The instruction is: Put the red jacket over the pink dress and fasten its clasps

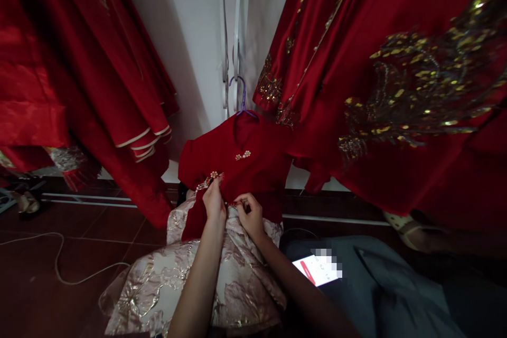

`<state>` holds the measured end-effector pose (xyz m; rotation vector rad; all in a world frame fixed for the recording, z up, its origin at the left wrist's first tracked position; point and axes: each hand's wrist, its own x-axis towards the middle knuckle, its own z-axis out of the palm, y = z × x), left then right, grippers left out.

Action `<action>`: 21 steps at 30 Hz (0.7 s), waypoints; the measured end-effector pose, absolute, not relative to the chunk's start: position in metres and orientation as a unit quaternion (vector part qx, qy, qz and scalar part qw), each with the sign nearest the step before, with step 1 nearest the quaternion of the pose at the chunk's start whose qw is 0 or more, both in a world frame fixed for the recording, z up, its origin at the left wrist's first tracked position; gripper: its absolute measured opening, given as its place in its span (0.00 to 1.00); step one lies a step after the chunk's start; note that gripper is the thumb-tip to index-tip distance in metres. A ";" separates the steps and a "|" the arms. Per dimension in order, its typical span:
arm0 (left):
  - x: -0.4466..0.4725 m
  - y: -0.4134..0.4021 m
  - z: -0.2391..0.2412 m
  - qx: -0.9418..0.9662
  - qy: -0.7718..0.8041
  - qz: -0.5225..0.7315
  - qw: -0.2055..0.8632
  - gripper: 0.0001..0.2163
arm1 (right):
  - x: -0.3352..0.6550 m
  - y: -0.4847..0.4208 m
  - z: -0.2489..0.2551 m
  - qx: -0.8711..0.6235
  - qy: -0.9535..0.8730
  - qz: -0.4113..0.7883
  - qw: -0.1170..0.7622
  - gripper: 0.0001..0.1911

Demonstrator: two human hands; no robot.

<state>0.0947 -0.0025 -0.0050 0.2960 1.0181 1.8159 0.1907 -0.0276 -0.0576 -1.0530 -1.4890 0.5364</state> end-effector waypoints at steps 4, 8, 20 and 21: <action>0.099 0.004 0.006 0.203 0.431 0.718 0.508 0.11 | 0.193 -0.028 -0.059 -0.448 -0.636 0.240 0.580 0.06; 0.098 0.021 0.033 0.453 0.451 0.667 0.383 0.13 | 0.194 -0.028 -0.060 -0.448 -0.632 0.244 0.583 0.06; 0.090 0.060 0.072 0.803 0.478 0.341 -0.101 0.07 | 0.194 -0.029 -0.059 -0.444 -0.625 0.254 0.589 0.06; 0.090 0.061 0.073 0.807 0.476 0.332 -0.108 0.07 | 0.194 -0.029 -0.059 -0.444 -0.626 0.254 0.589 0.07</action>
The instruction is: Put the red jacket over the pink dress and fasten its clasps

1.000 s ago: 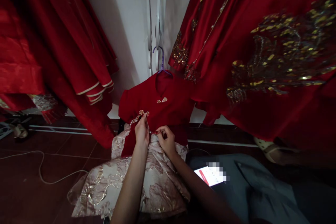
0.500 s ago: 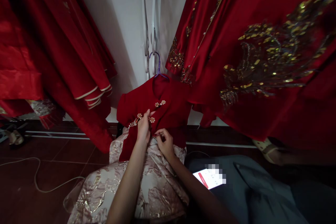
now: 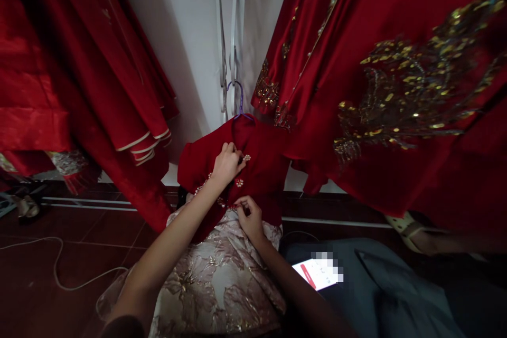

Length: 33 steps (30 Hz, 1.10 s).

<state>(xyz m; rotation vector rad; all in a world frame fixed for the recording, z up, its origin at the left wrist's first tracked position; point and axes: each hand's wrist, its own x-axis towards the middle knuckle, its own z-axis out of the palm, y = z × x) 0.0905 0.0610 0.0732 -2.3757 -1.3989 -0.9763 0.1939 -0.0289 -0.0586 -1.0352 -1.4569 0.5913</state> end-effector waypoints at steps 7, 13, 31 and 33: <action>0.091 0.064 0.081 -0.842 -0.447 -0.271 0.132 0.05 | 0.194 -0.029 -0.059 -0.445 -0.625 0.254 0.589 0.07; 0.089 0.067 0.080 -0.845 -0.431 -0.301 0.095 0.04 | 0.193 -0.030 -0.059 -0.446 -0.624 0.259 0.588 0.07; 0.082 0.054 0.084 -0.847 -0.429 -0.278 0.148 0.10 | 0.203 -0.021 -0.034 -0.479 -0.510 0.196 0.687 0.04; 0.074 0.045 0.085 -0.823 -0.457 -0.295 0.164 0.11 | 0.208 -0.008 -0.002 -0.459 -0.474 0.197 0.725 0.04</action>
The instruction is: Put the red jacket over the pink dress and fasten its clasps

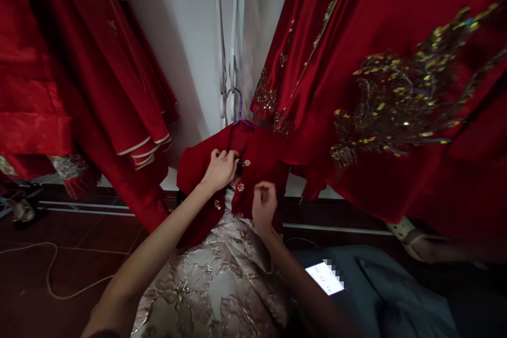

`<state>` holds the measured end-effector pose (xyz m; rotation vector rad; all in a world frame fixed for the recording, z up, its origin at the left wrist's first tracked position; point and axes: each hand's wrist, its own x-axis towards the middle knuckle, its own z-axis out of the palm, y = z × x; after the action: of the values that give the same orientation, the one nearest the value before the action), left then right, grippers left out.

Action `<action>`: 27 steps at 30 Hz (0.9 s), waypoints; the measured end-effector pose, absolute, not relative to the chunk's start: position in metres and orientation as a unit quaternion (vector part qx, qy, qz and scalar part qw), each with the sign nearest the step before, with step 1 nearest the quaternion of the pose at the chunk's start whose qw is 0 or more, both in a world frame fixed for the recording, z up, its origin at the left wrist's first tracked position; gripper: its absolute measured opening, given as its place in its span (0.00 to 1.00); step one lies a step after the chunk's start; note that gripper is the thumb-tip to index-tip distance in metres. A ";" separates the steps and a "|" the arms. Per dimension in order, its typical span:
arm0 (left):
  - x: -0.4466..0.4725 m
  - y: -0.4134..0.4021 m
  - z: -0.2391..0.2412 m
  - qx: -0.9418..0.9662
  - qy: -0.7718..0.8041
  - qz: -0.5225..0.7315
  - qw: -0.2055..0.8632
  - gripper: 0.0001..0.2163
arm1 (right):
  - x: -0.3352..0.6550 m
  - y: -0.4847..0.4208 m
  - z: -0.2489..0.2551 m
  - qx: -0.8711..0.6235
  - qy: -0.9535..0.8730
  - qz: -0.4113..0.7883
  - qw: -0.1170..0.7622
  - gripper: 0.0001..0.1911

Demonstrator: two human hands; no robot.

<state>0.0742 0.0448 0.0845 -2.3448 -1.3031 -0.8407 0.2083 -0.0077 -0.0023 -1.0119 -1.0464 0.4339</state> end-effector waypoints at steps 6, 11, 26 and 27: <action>0.051 0.034 0.082 -0.667 -0.633 -0.341 0.191 0.26 | 0.186 0.042 0.073 -0.301 -0.519 0.475 0.644 0.18; 0.038 0.045 0.082 -0.612 -0.684 -0.352 0.184 0.35 | 0.175 0.065 0.054 -0.520 -0.512 0.275 0.626 0.39; -0.058 0.082 0.106 -0.598 -0.736 -0.313 0.051 0.10 | 0.301 0.128 0.078 -0.645 -0.659 -0.181 0.341 0.27; -0.061 0.085 0.108 -0.601 -0.730 -0.326 0.022 0.09 | 0.303 0.128 0.083 -0.641 -0.670 -0.188 0.324 0.27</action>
<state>-0.0611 0.0852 0.1079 -1.8615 -2.2604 -1.0084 0.3035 0.1281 0.0826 -1.6812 -1.7586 -0.4945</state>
